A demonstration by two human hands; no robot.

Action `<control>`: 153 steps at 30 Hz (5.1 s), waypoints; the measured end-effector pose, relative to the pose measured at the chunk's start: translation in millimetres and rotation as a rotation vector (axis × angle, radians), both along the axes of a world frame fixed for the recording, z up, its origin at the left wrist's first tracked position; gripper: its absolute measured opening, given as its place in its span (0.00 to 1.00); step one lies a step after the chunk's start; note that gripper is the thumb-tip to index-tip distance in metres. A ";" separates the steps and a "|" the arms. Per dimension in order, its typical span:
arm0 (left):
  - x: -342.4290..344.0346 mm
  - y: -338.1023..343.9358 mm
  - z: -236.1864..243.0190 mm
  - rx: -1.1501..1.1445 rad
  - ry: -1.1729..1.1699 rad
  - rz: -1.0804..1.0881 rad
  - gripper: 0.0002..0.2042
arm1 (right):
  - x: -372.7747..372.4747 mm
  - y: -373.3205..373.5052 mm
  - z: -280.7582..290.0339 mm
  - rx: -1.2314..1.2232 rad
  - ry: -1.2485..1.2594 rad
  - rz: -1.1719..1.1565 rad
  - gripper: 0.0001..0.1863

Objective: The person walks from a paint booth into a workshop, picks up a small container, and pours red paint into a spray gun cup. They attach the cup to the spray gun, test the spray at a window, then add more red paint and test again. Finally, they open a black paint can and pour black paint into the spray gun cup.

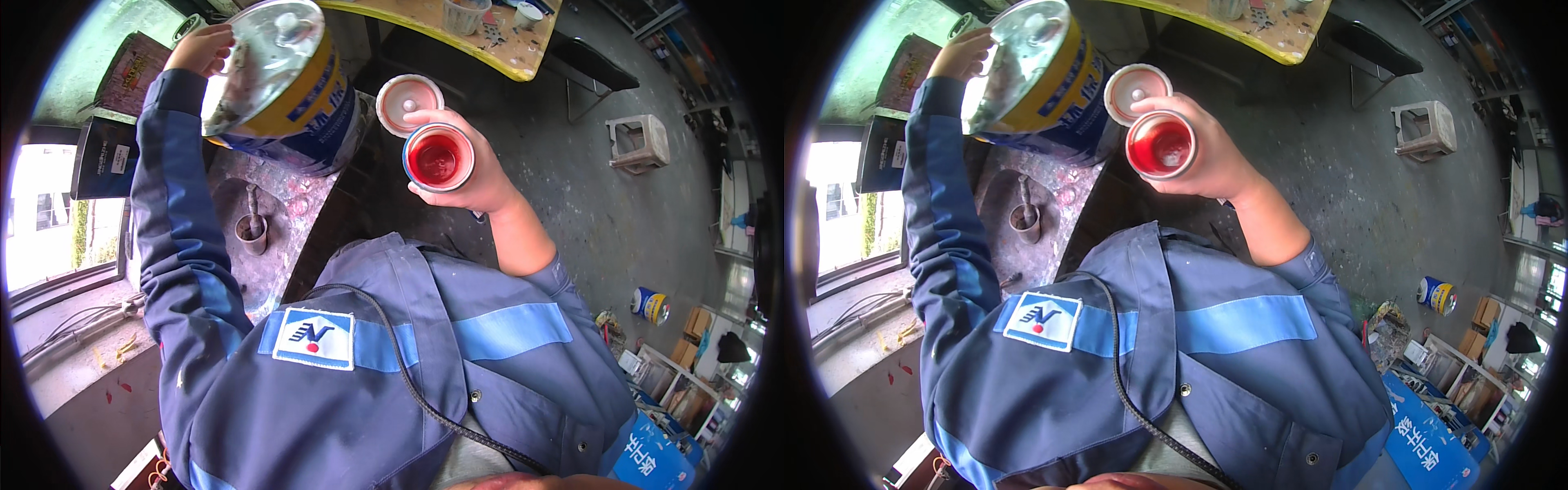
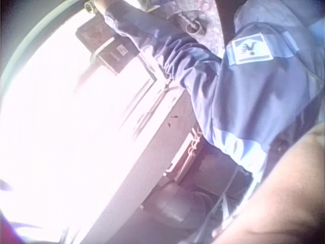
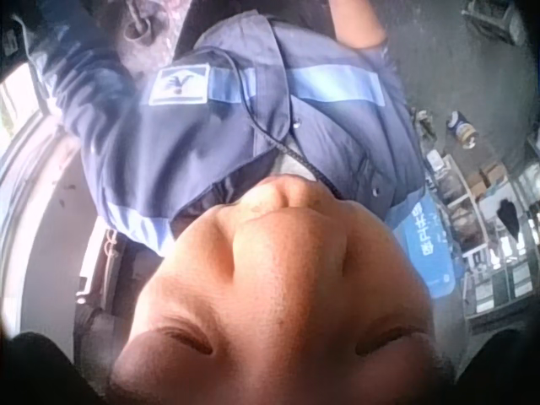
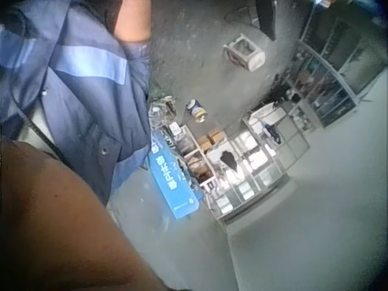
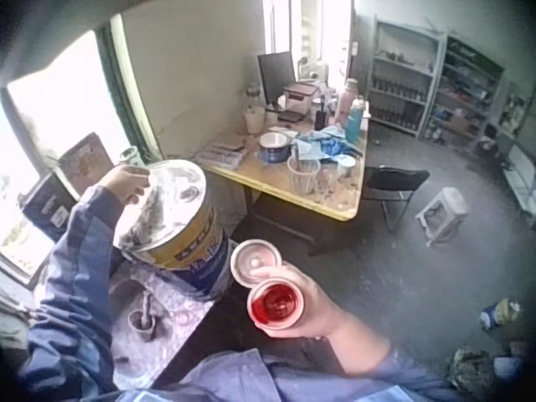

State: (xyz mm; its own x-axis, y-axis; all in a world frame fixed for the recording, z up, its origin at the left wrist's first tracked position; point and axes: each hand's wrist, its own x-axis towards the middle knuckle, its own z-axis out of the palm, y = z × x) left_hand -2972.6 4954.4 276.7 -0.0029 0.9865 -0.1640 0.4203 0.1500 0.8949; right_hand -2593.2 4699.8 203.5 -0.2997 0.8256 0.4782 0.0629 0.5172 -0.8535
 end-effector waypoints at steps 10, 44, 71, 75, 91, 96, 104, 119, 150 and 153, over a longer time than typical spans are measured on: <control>39.1 -74.5 -4.0 1.016 1.109 0.165 0.22 | 5.4 -8.4 -7.4 -0.072 0.014 0.029 0.37; 1.4 -367.6 -59.2 0.698 0.465 -0.167 0.21 | -223.7 -43.8 -44.6 -0.054 -0.411 0.412 0.24; -195.2 -394.6 -50.5 0.617 0.060 -0.244 0.22 | -408.6 -19.6 -3.8 -0.325 -0.383 0.936 0.36; -207.3 -400.7 -36.0 0.472 0.070 -0.309 0.34 | -413.6 -23.7 -3.3 -0.466 -0.244 1.096 0.33; -180.2 -389.3 -19.2 0.860 0.238 0.110 0.13 | -414.3 -4.4 -2.1 -0.553 -0.381 1.196 0.44; -199.0 -381.7 11.7 0.835 0.184 0.336 0.13 | -379.3 9.0 0.6 -0.784 -0.253 1.328 0.63; -206.9 -345.7 50.3 0.909 0.460 0.316 0.11 | -409.0 -21.9 -4.0 -0.162 -0.095 0.323 0.12; -198.2 -339.1 52.8 0.948 0.484 0.301 0.13 | -416.8 -27.2 19.7 -0.391 -0.025 0.398 0.14; -268.6 -419.1 -355.9 -0.736 1.196 -0.242 0.22 | -332.7 -36.1 -34.4 -0.640 -0.156 0.421 0.13; -271.0 -417.9 -366.7 -0.649 1.224 -0.375 0.20 | -340.7 -35.5 -26.7 -0.624 -0.092 0.429 0.13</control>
State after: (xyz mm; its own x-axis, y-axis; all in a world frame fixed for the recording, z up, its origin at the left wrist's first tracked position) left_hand -3243.5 4536.5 -90.0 -0.2296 0.7136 -0.6618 0.9676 0.0938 -0.2345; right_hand -2934.0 4664.3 176.8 -0.6709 0.7371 -0.0811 0.0501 -0.0641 -0.9967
